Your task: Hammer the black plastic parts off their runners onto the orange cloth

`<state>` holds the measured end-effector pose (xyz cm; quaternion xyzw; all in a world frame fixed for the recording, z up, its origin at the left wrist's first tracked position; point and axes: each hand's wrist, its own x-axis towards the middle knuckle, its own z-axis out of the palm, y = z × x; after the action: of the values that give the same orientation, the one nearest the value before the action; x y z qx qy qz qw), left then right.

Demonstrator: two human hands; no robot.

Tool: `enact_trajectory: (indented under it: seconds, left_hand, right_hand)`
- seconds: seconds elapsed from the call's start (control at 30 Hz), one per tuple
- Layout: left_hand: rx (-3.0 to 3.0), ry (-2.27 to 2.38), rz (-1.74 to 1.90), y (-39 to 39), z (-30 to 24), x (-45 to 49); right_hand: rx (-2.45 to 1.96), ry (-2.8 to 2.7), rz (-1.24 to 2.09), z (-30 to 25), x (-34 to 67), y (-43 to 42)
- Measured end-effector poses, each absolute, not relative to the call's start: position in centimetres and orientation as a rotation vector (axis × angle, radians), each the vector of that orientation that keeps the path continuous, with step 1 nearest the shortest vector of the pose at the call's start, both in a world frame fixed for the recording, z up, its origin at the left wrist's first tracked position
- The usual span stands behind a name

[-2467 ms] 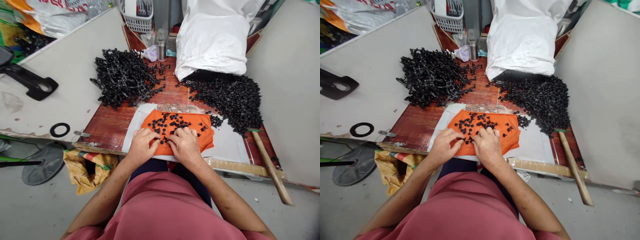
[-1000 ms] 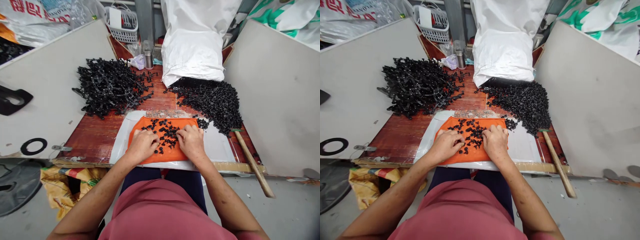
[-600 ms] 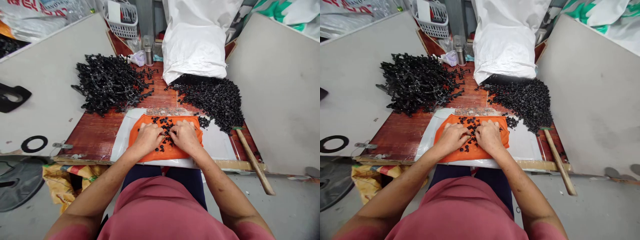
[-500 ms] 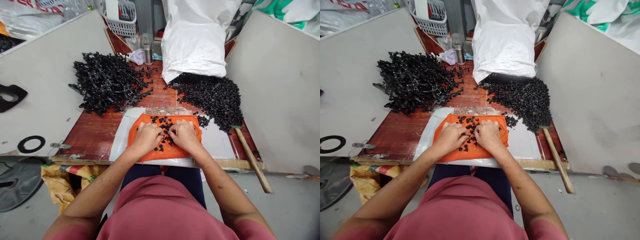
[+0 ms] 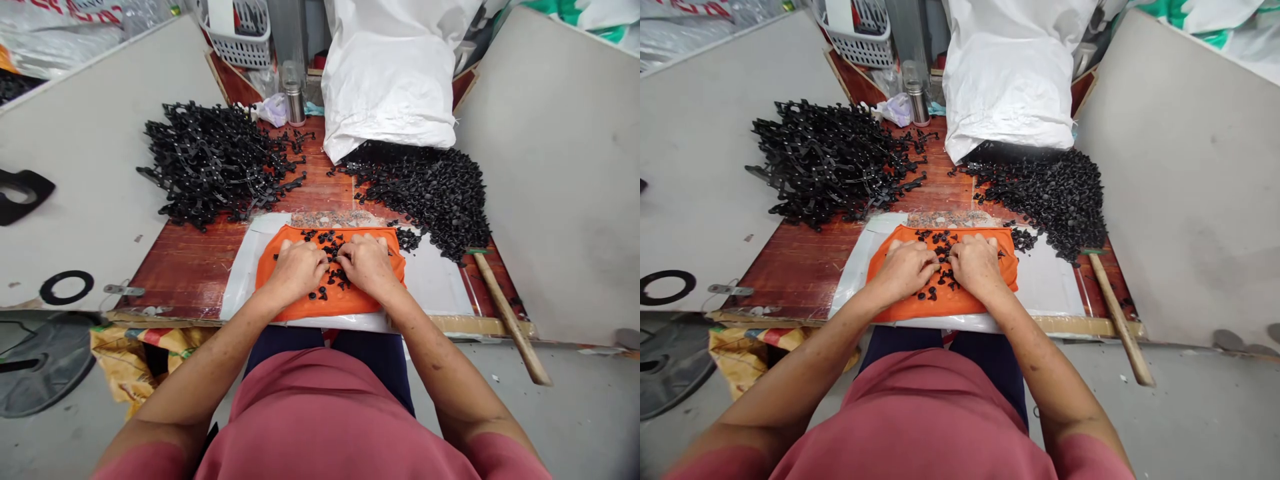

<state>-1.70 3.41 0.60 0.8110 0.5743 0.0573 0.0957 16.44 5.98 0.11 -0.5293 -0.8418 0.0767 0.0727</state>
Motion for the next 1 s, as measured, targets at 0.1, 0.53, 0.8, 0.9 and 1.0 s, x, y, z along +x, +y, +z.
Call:
enact_trajectory:
  seconds: [0.1,0.53,0.8,0.9,1.0]
  left_hand:
    - [2.405,1.731,0.152,4.0,0.9,-1.5]
    - [2.563,1.661,0.248,0.5,0.7,-0.6]
    - [2.738,1.752,0.276,-0.7,0.1,0.4]
    - [2.712,1.692,0.273,-1.4,0.4,0.2]
    - [2.622,1.668,0.294,-1.5,0.5,0.1]
  right_hand:
    - [-1.559,-2.578,0.27,0.6,16.6,6.2]
    - [-1.348,-2.442,0.203,0.4,19.5,4.5]
    - [-1.362,-2.622,0.125,0.5,17.8,4.3]
    - [-1.328,-2.592,0.126,0.3,18.1,4.2]
    - [-1.341,-2.432,0.165,0.2,19.5,3.3]
